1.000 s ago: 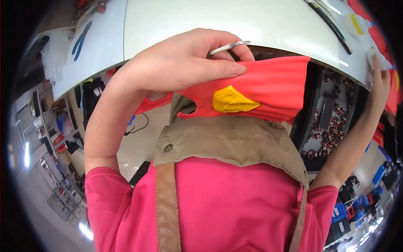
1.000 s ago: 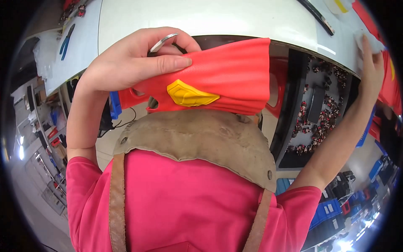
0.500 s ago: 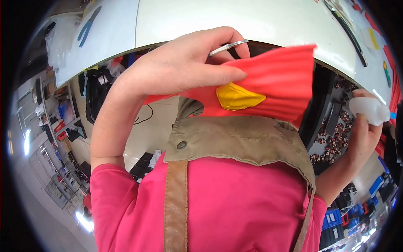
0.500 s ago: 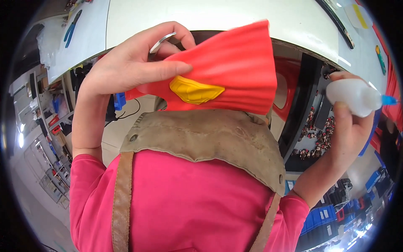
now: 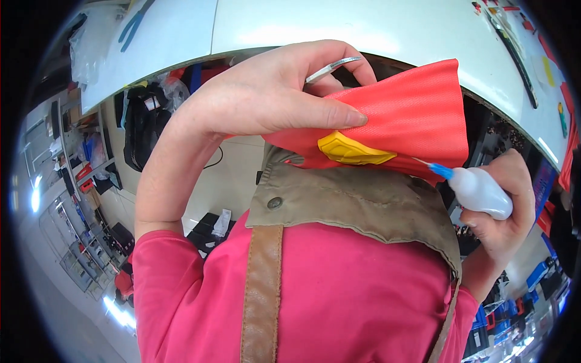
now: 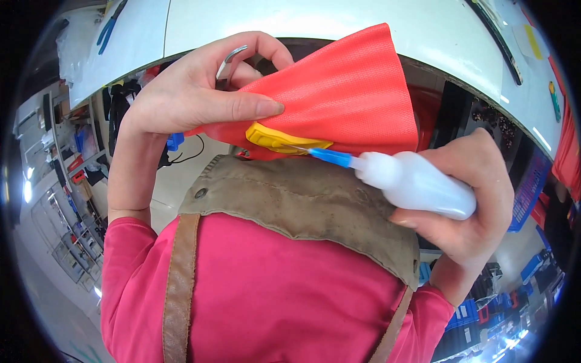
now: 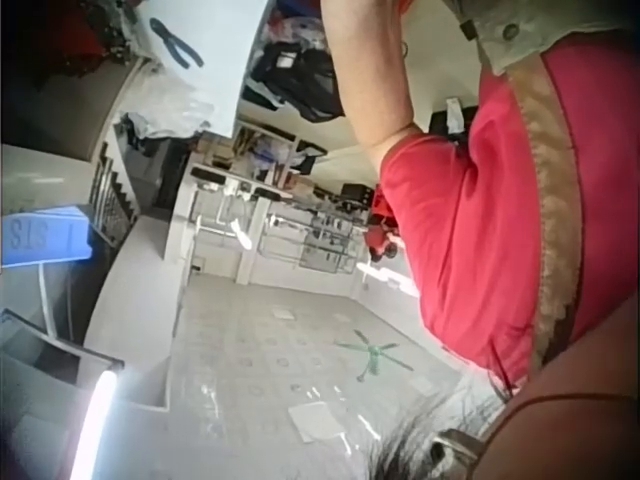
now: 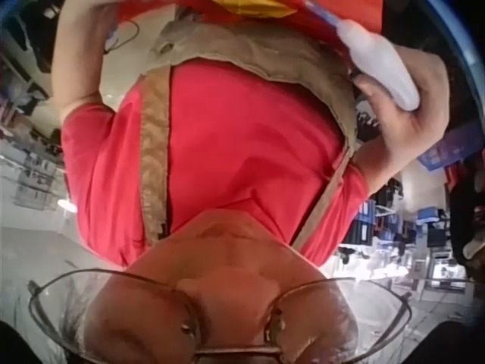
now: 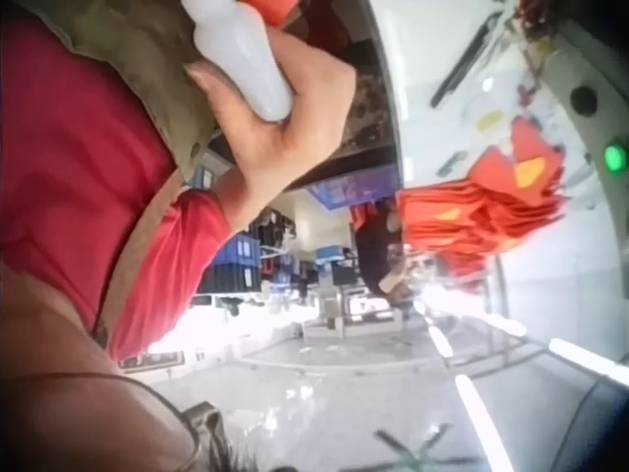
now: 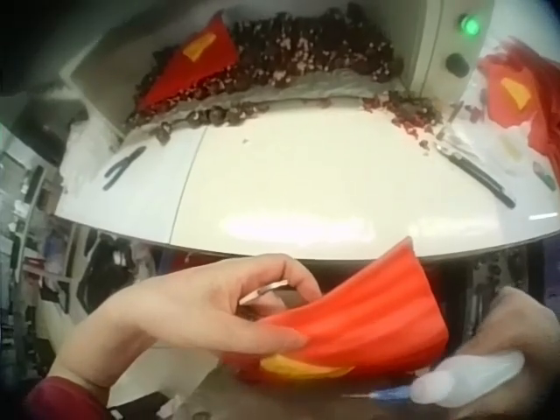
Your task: Apply glue to yellow logos and attach them to small red fabric toy capes.
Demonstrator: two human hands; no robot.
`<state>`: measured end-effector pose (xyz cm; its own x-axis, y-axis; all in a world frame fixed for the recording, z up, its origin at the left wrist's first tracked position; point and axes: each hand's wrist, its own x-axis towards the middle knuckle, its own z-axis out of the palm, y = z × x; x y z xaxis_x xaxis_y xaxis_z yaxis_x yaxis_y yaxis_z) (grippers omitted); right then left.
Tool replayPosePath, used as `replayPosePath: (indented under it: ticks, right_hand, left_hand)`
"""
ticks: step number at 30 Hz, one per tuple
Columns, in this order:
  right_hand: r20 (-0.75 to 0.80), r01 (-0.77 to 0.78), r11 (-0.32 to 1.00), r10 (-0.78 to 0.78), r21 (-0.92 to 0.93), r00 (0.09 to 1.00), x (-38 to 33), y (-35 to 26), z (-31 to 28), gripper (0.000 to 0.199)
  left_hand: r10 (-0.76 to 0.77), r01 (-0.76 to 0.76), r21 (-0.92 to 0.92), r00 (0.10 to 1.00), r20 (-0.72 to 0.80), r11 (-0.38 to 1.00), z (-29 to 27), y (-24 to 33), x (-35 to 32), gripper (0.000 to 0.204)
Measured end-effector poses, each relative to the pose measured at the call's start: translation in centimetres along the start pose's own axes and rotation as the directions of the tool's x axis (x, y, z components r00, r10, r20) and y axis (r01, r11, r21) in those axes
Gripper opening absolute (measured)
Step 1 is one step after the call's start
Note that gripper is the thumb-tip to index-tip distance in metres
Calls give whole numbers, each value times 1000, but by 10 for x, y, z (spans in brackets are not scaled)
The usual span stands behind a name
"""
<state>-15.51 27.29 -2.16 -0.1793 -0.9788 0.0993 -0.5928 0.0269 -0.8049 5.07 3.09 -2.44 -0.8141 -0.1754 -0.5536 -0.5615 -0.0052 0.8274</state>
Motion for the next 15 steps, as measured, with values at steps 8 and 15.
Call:
replayPosePath:
  ticks: [8,15]
  right_hand:
    - [47,30,985,-23,-170,999,22,-15,16,52]
    - [71,100,969,-85,-228,994,34,-17,24,43]
  left_hand:
    - [7,-8,-32,1000,-27,999,-3,-8,0,40]
    - [16,-16,-14,1000,-19,1000,-5,-10,5,37]
